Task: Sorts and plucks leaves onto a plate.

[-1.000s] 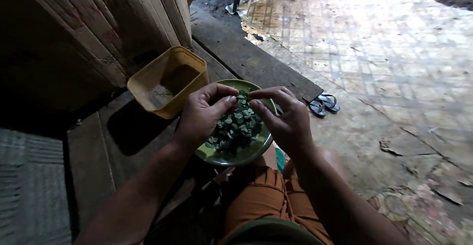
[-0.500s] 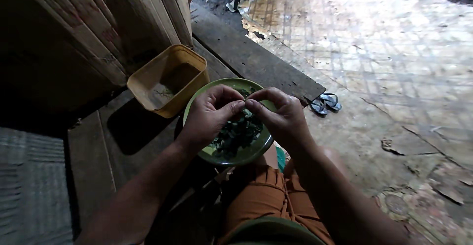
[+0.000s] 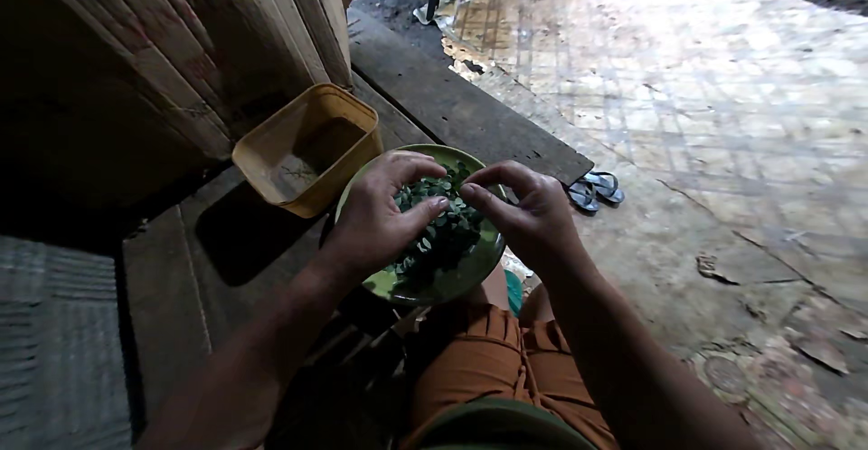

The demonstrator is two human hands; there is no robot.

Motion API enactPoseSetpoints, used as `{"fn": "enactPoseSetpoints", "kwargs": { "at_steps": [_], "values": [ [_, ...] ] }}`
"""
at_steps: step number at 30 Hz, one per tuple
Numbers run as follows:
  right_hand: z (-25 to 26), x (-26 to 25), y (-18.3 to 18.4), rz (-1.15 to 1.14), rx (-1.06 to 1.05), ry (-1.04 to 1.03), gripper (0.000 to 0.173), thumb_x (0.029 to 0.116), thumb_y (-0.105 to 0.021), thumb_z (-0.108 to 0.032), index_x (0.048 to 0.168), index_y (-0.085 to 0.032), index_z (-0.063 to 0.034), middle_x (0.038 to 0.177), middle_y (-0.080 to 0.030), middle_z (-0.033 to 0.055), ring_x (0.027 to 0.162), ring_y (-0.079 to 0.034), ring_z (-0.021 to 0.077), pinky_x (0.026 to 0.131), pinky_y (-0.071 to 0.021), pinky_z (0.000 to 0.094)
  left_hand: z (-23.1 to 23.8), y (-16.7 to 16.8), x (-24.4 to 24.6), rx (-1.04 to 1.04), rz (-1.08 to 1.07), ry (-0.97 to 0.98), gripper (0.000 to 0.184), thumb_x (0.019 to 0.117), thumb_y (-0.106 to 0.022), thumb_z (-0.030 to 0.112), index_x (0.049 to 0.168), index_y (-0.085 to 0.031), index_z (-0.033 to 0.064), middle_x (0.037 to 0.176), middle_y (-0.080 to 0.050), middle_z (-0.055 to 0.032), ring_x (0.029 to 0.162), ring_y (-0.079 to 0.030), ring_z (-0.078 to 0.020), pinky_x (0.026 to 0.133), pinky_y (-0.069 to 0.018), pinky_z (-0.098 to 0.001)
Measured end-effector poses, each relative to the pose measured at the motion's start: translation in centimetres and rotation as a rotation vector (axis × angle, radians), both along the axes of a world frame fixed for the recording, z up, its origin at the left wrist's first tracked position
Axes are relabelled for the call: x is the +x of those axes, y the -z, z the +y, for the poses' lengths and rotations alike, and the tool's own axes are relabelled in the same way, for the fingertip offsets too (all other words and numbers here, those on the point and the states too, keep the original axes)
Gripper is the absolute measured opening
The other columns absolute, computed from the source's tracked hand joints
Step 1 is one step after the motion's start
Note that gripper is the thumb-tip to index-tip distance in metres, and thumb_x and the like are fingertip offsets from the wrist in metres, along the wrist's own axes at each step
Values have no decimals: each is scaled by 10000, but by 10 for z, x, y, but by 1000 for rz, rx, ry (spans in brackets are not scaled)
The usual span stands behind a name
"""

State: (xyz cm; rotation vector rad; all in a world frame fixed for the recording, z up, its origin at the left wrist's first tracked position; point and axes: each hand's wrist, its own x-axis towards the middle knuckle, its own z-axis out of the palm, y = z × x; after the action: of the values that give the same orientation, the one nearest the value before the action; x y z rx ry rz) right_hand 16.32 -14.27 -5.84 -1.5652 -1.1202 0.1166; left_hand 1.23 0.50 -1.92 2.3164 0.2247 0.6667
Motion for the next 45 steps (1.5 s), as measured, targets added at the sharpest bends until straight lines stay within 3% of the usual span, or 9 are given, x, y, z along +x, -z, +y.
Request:
{"fn": "enactPoseSetpoints", "kwargs": {
  "at_steps": [7,13,18,21,24,27,33,39,45],
  "values": [
    [2,-4,-5,-38,-9,-66,111,963,-671,-193,972,-730,-99,902,-704,-39,829,-645,-21,744,-536,181,-2,8,1,152,-45,-13,108,957,-699,155,1028,-751,92,989,-723,-3,953,-675,-40,881,-555,-230],
    [4,1,-1,-49,-20,-64,151,970,-669,-246,984,-735,-111,923,-696,-25,844,-645,5,779,-542,211,1,2,-1,220,-20,-78,99,973,-680,160,1010,-740,90,944,-713,-13,873,-675,-55,825,-566,-242],
    [3,2,-10,-179,-156,-27,142,958,-689,-199,996,-770,-88,956,-716,49,938,-667,175,962,-468,492,34,-21,-12,380,-5,-317,189,1011,-626,171,1087,-732,35,1026,-715,-122,944,-692,-193,866,-563,-379],
    [4,4,-8,-318,-231,-124,178,957,-676,-206,1078,-788,-142,1038,-738,34,1030,-671,208,1001,-441,547,66,-28,-22,489,37,-506,250,1046,-554,196,1138,-722,35,1107,-713,-167,1044,-684,-292,931,-535,-469],
    [3,7,-9,-375,-310,-169,247,955,-673,-180,1186,-760,-155,1123,-732,52,1108,-652,261,1008,-431,577,82,-28,-29,534,96,-574,297,1049,-533,170,1239,-700,14,1299,-658,-214,1294,-550,-414,1111,-394,-539],
    [-1,9,-12,-361,-340,-128,268,962,-673,-173,1219,-744,-154,1158,-717,67,1144,-637,284,1014,-439,584,71,-35,-27,461,205,-455,322,1040,-555,160,1302,-672,16,1380,-606,-221,1349,-506,-420,1131,-374,-566],
    [-12,12,-10,-340,-364,-32,262,962,-669,-176,1213,-742,-147,1119,-709,92,1105,-640,308,949,-473,571,39,-24,-15,277,416,-66,227,1034,-581,116,1215,-709,72,1115,-706,-127,978,-694,-236,886,-565,-453],
    [-18,13,-2,-338,-357,-8,246,968,-662,-190,1193,-748,-136,1123,-715,89,1118,-642,306,980,-453,589,30,-3,-6,264,441,7,265,1041,-582,223,1212,-719,75,1203,-679,-126,1123,-655,-263,969,-532,-490],
    [-14,7,-2,-308,-287,32,231,973,-652,-192,1165,-753,-115,1113,-714,97,1096,-646,298,994,-436,588,28,5,-3,284,355,21,147,971,-674,211,982,-753,88,1155,-669,-92,1111,-626,-232,957,-516,-432]
  ]
}}
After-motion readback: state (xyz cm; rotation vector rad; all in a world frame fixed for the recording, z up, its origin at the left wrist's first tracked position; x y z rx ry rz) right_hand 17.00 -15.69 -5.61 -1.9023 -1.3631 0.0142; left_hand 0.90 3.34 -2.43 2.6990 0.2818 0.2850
